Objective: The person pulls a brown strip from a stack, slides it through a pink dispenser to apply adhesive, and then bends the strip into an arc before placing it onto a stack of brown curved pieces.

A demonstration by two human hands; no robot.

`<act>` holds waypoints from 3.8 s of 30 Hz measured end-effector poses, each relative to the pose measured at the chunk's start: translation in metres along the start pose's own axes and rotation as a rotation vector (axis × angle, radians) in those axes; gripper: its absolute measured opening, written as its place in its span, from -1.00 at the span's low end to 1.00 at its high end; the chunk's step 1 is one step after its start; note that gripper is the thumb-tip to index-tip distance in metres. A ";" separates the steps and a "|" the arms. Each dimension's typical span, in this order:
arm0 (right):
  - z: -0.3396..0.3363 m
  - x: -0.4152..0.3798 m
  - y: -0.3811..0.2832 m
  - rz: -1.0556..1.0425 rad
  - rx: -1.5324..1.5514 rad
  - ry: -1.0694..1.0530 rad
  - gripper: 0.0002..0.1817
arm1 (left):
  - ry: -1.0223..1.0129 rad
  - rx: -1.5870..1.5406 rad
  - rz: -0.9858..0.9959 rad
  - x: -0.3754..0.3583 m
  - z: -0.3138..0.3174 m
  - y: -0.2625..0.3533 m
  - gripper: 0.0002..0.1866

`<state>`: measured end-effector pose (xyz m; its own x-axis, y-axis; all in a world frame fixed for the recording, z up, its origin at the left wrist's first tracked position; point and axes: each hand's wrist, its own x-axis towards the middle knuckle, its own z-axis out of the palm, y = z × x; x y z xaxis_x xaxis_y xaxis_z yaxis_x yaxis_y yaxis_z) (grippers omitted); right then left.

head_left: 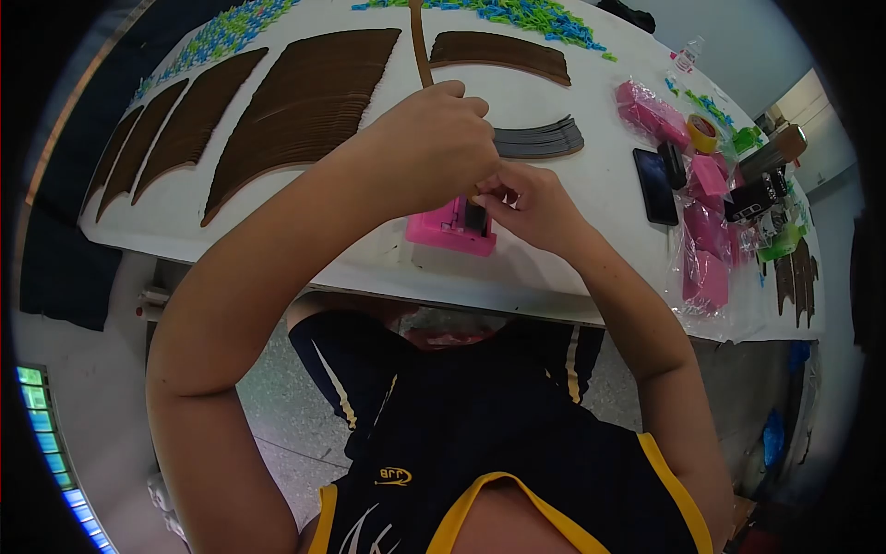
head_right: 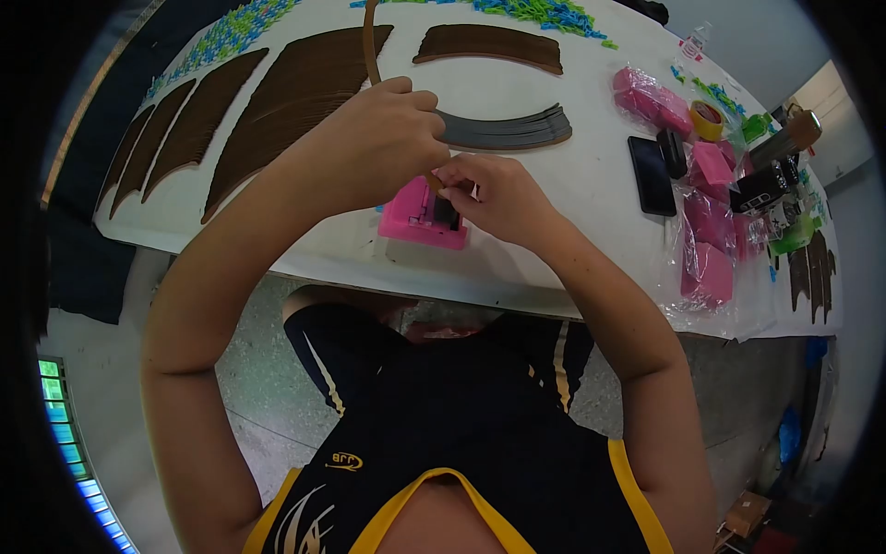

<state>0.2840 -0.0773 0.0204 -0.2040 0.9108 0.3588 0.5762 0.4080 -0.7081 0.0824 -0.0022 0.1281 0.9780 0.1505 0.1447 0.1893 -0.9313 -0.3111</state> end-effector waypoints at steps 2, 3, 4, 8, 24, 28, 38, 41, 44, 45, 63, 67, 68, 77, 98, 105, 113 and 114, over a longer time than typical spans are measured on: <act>0.000 0.000 -0.002 0.010 0.001 -0.003 -0.81 | -0.009 0.016 -0.002 0.000 -0.002 0.000 -0.89; 0.001 0.001 -0.003 0.019 0.003 -0.005 -0.81 | -0.010 0.015 -0.003 0.000 -0.002 0.000 -0.89; 0.002 0.001 -0.003 0.019 0.004 -0.006 -0.81 | -0.007 0.014 -0.004 0.000 -0.002 0.000 -0.89; 0.005 0.002 -0.003 0.016 0.014 0.015 -0.82 | -0.028 0.041 -0.006 0.000 -0.003 0.000 -0.89; -0.006 -0.012 0.008 -0.118 -0.145 0.024 -0.82 | 0.235 -0.175 -0.056 -0.036 0.051 0.003 -0.89; -0.010 -0.018 0.018 -0.178 -0.204 0.009 -0.76 | 0.291 -0.219 -0.101 -0.039 0.064 0.013 -0.90; -0.018 -0.029 0.021 -0.193 -0.263 0.009 -0.75 | 0.364 -0.307 -0.106 -0.032 0.083 0.023 -0.88; -0.017 -0.031 0.022 -0.191 -0.277 0.021 -0.77 | 0.347 -0.299 -0.109 -0.032 0.084 0.023 -0.86; -0.016 -0.031 0.023 -0.203 -0.282 0.034 -0.77 | 0.354 -0.313 -0.106 -0.032 0.084 0.023 -0.84; -0.016 -0.031 0.023 -0.225 -0.275 0.045 -0.74 | 0.352 -0.313 -0.104 -0.033 0.083 0.023 -0.84; -0.110 -0.129 0.040 0.133 -0.461 0.104 -0.82 | 0.317 -0.363 -0.090 -0.024 0.083 0.027 -0.79; -0.124 -0.149 0.050 0.155 -0.536 0.136 -0.83 | 0.309 -0.389 -0.054 -0.022 0.081 0.026 -0.73; -0.125 -0.151 0.050 0.151 -0.548 0.137 -0.83 | 0.310 -0.390 -0.052 -0.021 0.080 0.026 -0.73; -0.132 -0.151 0.046 0.065 -0.611 0.146 -0.83 | 0.250 -0.400 -0.088 -0.018 0.074 0.026 -0.77; -0.250 -0.084 -0.020 -0.102 -0.874 0.249 -0.80 | 0.092 -1.532 -0.447 0.016 0.068 0.044 -0.87; -0.237 -0.093 -0.010 0.253 -0.231 0.079 -0.80 | 0.195 -2.163 -0.422 -0.022 0.051 -0.004 -0.83; -0.216 -0.088 0.000 0.360 0.187 -0.010 -0.86 | 0.185 -2.286 -0.466 -0.046 0.054 -0.018 -0.83; -0.214 -0.088 0.003 0.382 0.218 -0.013 -0.86 | 0.186 -2.283 -0.467 -0.046 0.054 -0.019 -0.83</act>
<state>0.4733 -0.1697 0.1173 -0.0198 0.9990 0.0396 0.4321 0.0443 -0.9007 0.0382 0.0264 0.0761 0.8733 0.4858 -0.0372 -0.1819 0.3959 0.9001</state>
